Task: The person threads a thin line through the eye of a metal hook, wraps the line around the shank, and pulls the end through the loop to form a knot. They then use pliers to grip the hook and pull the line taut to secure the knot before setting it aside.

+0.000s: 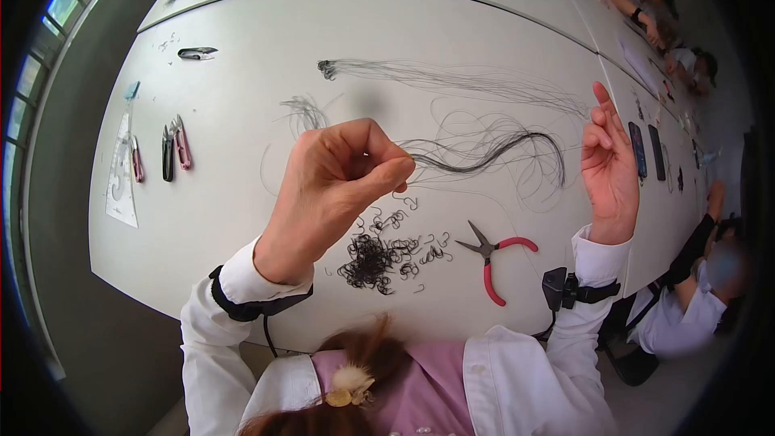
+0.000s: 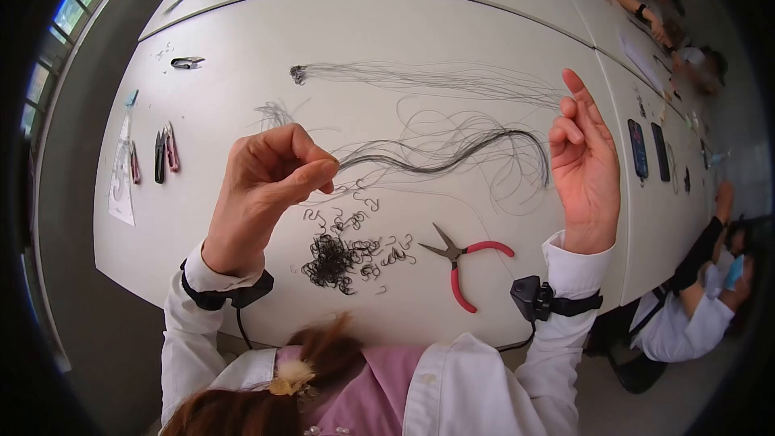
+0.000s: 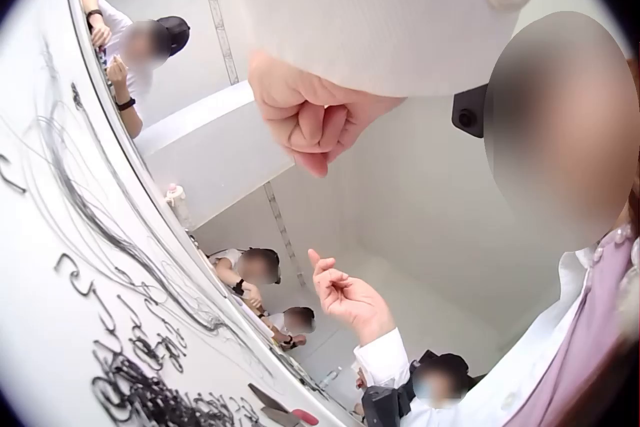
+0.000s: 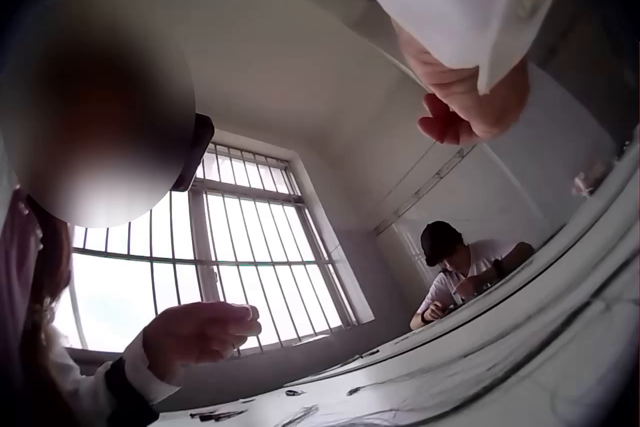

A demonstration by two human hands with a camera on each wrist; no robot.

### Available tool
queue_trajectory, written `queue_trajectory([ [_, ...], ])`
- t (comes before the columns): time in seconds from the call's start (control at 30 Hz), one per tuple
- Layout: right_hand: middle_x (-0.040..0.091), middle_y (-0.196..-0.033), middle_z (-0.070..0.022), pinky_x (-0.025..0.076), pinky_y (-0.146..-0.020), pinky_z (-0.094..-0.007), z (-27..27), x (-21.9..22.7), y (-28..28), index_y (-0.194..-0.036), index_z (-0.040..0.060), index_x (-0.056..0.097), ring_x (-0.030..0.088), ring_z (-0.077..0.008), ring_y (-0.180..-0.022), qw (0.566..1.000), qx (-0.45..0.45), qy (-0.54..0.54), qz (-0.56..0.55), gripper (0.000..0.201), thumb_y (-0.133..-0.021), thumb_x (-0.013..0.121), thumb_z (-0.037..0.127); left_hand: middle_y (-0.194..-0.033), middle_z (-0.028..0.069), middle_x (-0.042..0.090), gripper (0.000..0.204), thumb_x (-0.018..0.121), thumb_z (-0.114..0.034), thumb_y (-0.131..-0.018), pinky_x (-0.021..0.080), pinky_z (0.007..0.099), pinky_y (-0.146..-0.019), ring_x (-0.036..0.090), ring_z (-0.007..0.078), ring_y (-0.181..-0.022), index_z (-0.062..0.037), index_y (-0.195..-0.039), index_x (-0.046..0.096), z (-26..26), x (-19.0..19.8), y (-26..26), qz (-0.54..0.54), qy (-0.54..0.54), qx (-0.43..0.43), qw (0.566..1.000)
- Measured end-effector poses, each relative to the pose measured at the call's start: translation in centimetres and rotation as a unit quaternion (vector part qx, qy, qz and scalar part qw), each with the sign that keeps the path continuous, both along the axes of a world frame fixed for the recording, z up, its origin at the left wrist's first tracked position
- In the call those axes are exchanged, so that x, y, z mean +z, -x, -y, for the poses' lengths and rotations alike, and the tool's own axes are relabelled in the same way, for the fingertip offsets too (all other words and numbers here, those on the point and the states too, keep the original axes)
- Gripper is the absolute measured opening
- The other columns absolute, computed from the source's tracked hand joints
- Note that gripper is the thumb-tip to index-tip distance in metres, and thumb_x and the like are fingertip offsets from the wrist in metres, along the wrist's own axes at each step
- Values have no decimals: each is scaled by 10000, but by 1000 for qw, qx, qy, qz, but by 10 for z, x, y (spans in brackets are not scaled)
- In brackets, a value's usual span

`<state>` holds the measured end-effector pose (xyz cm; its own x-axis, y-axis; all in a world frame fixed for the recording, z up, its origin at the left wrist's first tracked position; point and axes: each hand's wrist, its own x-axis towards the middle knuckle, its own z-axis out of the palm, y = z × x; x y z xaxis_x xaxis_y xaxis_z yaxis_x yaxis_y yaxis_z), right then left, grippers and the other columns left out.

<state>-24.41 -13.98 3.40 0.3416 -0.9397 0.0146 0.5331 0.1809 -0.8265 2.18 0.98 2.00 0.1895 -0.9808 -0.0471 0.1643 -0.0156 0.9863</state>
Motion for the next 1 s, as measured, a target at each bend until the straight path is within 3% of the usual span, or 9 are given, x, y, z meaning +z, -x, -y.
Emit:
queue_trajectory([
  [0.07,516,-871,-71,406,-562,-173,16,-2,21,-1362,-37,313,391,-55,-599,999,4,31,-25,427,-965,420,77,-669,33,599,109,627,-56,-803,396,191,-550,539,51,-624,-11,-716,579,3,-4,-9,51,-18,-18,998],
  [0.23,543,-862,-78,299,-497,-167,45,-13,67,-1388,-3,290,335,-29,-571,943,-170,114,-264,465,-952,432,75,-579,38,571,101,606,-29,-747,392,213,-486,482,55,-524,42,-684,573,4,-10,-17,173,-50,-43,983],
  [0.37,547,-847,-80,288,-483,-169,68,-18,90,-1402,5,258,310,-32,-541,918,-223,89,-316,492,-947,432,74,-576,55,575,92,601,-33,-740,411,227,-497,498,78,-519,43,-694,578,3,-8,-18,188,-62,-54,979],
  [0.47,557,-779,-61,277,-483,-160,59,-8,65,-1405,21,255,291,-29,-513,879,-201,126,-414,514,-934,451,75,-604,-5,561,92,612,-23,-775,321,183,-453,419,8,-519,23,-704,578,4,-12,-17,183,-45,-60,980],
  [0.6,565,-665,-30,366,-554,-173,1,14,-28,-1374,2,285,415,-55,-544,754,-18,378,-538,484,-916,437,42,-594,-7,550,86,615,-12,-772,319,182,-452,409,3,-515,25,-710,569,3,-12,-10,210,-6,-37,977],
  [0.67,579,-664,-22,397,-620,-194,-22,13,-58,-1348,-41,304,476,-66,-591,737,67,449,-501,476,-943,461,153,-590,-8,546,83,616,-5,-771,318,183,-452,406,1,-515,26,-712,567,3,-11,-8,205,11,-28,978],
  [0.77,592,-695,-76,440,-730,-233,-46,25,-83,-1250,-68,353,542,-133,-654,698,210,503,-464,398,-904,515,44,-592,-8,546,79,614,11,-770,323,180,-455,408,-2,-518,27,-713,562,1,-7,-7,200,6,-18,980],
  [0.83,598,-730,-78,488,-555,-236,-50,17,-92,-1239,-32,387,581,-150,-579,687,182,577,-402,521,-773,612,-86,-603,-5,553,76,610,13,-774,344,178,-466,421,1,-527,26,-715,563,0,-6,-7,179,-2,-17,984],
  [1.0,604,-742,-86,474,-507,-249,-50,8,-92,-1069,-27,503,584,-158,-571,713,171,552,-398,375,-731,657,-82,-622,19,566,67,629,30,-751,389,191,-479,481,28,-532,25,-721,568,-1,-6,-5,194,51,-1,980],
])
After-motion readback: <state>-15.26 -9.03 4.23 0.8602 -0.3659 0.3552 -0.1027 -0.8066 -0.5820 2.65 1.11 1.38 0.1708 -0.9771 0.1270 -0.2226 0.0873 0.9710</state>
